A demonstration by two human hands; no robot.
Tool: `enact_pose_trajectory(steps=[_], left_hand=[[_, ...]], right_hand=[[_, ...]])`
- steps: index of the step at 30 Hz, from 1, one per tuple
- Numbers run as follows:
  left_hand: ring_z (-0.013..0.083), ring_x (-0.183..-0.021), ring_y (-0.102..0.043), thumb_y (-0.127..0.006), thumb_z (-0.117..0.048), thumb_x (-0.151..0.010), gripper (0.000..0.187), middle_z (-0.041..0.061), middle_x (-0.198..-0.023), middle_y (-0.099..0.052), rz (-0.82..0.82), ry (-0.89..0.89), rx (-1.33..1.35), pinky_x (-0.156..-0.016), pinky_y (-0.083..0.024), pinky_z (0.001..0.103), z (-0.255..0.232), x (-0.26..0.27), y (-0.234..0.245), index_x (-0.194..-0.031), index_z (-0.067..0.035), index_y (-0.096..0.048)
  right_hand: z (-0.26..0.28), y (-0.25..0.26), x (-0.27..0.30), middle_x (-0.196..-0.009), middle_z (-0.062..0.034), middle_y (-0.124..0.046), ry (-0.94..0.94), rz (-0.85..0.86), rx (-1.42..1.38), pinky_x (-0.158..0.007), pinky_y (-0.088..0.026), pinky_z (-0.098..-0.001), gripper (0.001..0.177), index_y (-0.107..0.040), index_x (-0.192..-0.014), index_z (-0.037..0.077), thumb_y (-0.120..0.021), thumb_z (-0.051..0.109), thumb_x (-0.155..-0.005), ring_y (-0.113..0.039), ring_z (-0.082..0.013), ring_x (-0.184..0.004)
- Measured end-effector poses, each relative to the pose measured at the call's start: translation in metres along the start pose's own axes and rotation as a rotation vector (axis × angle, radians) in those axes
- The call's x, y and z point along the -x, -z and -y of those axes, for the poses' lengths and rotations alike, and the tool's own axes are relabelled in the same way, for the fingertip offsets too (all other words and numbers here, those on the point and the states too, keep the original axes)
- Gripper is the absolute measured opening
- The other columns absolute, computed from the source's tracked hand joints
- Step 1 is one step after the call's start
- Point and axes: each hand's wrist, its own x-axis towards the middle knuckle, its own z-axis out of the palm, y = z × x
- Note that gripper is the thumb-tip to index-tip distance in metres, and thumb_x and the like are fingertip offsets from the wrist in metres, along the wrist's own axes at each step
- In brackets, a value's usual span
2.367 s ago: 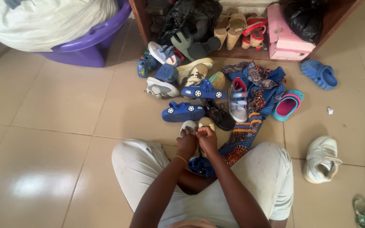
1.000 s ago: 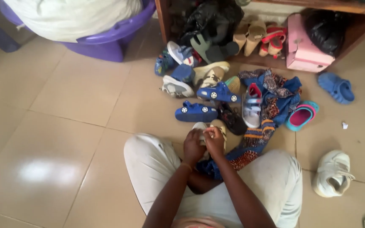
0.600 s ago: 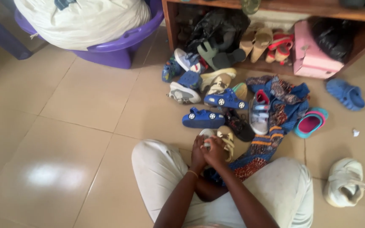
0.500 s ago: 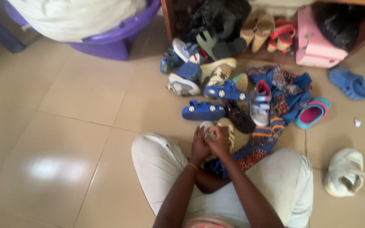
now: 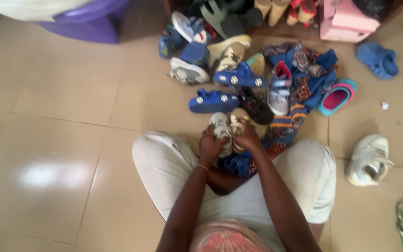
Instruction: Sort and organize a pile of children's and adult shoes on the floor.
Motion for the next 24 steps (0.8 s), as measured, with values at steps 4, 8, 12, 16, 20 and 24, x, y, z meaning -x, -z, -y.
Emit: enact_pose_trajectory(steps=[4,8,12,16,20,24], left_hand=[[0.0464,-0.118,-0.060,-0.085,-0.034,-0.072,0.088,0.029,-0.133,-0.058,-0.011,-0.052,-0.019,-0.100,-0.050,0.050,0.005,0.004,-0.003,-0.145,-0.002,-0.049],[0.0466,-0.120,-0.059,-0.082,-0.027,-0.071,0.085,0.030,-0.134,-0.057,-0.058,-0.158,0.007,-0.102,-0.050,0.048,0.007,-0.001,-0.006,-0.145,0.001,-0.049],[0.0478,-0.120,-0.058,-0.081,-0.023,-0.073,0.083,0.030,-0.134,-0.057,-0.058,-0.161,0.011,-0.104,-0.048,0.049,0.000,0.003,0.001,-0.145,0.002,-0.049],[0.0454,-0.119,-0.059,-0.079,-0.023,-0.073,0.081,0.029,-0.133,-0.057,-0.034,-0.115,0.037,-0.102,-0.049,0.048,-0.009,0.014,0.006,-0.144,0.002,-0.049],[0.0446,-0.120,-0.060,-0.080,-0.022,-0.077,0.067,0.025,-0.135,-0.060,-0.138,-0.269,0.052,-0.103,-0.050,0.047,-0.005,0.007,0.002,-0.137,-0.001,-0.057],[0.0410,-0.121,-0.062,-0.078,-0.019,-0.078,0.057,0.019,-0.134,-0.065,-0.153,-0.281,0.014,-0.103,-0.051,0.046,-0.019,0.015,0.013,-0.133,-0.008,-0.063]], right_hand=[[0.022,0.011,0.022,-0.151,-0.0271,-0.039,-0.038,0.107,0.196,-0.108,-0.049,-0.0459,0.094,-0.026,-0.159,0.023,-0.079,0.033,-0.082,-0.057,-0.0442,-0.128],[0.027,0.013,0.024,-0.151,-0.0278,-0.038,0.000,0.097,0.290,-0.104,-0.051,-0.0462,0.102,-0.019,-0.159,0.025,-0.081,0.027,-0.079,-0.058,-0.0452,-0.125],[0.032,0.009,0.032,-0.143,-0.0295,-0.042,0.032,0.055,0.387,-0.097,-0.055,-0.0475,0.102,-0.018,-0.159,0.020,-0.080,0.022,-0.079,-0.062,-0.0454,-0.114],[0.021,0.001,0.032,-0.132,-0.0288,-0.052,0.070,-0.010,0.391,-0.093,-0.056,-0.0482,0.084,-0.030,-0.155,0.018,-0.074,0.021,-0.084,-0.067,-0.0435,-0.105],[0.021,-0.001,0.027,-0.123,-0.0261,-0.060,0.157,-0.199,0.376,-0.085,-0.057,-0.0502,0.067,-0.043,-0.149,0.016,-0.068,0.012,-0.087,-0.068,-0.0436,-0.100],[0.033,-0.006,0.046,-0.125,-0.0167,-0.064,0.134,-0.450,0.330,-0.078,-0.055,-0.0526,0.050,-0.059,-0.134,0.020,-0.066,0.011,-0.086,-0.069,-0.0431,-0.090]])
